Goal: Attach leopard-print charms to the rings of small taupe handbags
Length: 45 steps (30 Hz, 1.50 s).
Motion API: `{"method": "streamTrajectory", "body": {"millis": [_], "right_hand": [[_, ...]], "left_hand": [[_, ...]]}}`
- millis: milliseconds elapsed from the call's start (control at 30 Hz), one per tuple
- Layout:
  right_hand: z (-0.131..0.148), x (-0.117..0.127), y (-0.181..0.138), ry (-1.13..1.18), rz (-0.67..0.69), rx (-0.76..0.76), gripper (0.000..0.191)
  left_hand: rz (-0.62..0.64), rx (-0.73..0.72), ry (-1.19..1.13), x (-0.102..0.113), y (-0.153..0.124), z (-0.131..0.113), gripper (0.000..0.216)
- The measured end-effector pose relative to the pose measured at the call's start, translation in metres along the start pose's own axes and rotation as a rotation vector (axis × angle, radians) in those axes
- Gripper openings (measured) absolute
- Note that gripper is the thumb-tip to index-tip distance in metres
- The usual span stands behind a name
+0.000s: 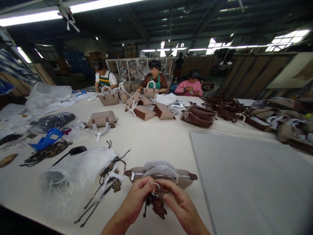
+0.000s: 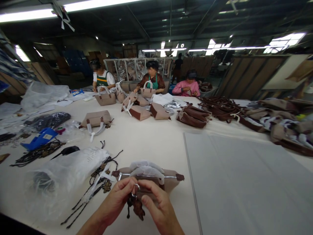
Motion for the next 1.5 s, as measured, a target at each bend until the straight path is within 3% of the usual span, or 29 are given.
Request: {"method": "streamTrajectory", "body": {"millis": [167,333,600,767,933,1133,1333,1500], "right_hand": [[-0.011,-0.003,0.003,0.039,-0.076,0.004,0.035],[-0.019,-0.005,0.006,0.23,-0.088,-0.005,0.025],[-0.023,-0.004,0.002,0.439,-0.101,-0.03,0.03],[-0.022,-0.003,0.001,0.403,-0.07,-0.017,0.026],[-0.025,0.0,-0.001,0.265,-0.133,-0.039,0.02],[-0.019,0.002,0.0,0.271,-0.162,-0.04,0.023],[-0.014,0.006,0.001,0.206,-0.241,-0.013,0.026],[-0.017,0.005,0.001,0.129,-0.177,-0.071,0.023]], "left_hand": [[-0.081,-0.002,-0.016,-0.003,0.001,0.004,0.042],[-0.081,-0.004,-0.05,-0.008,0.002,0.006,0.039],[-0.05,0.027,-0.072,-0.008,0.002,0.004,0.04],[-0.035,0.019,-0.115,-0.009,0.001,0.004,0.039],[-0.069,0.014,-0.121,-0.008,0.001,0.007,0.036],[-0.1,0.068,-0.119,-0.008,0.0,0.008,0.036],[-0.07,0.165,0.046,-0.006,-0.001,0.007,0.034],[-0.059,0.209,0.441,-0.009,0.0,0.0,0.044]]}}
Point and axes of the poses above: each hand's wrist, its own y-axis towards the middle knuckle, its own x-axis out of the back of the hand, z = x × y, the point moved 3 cm from there along y, towards the middle knuckle, and after that the axes turned 15 degrees about z, right-handed, at the moved point
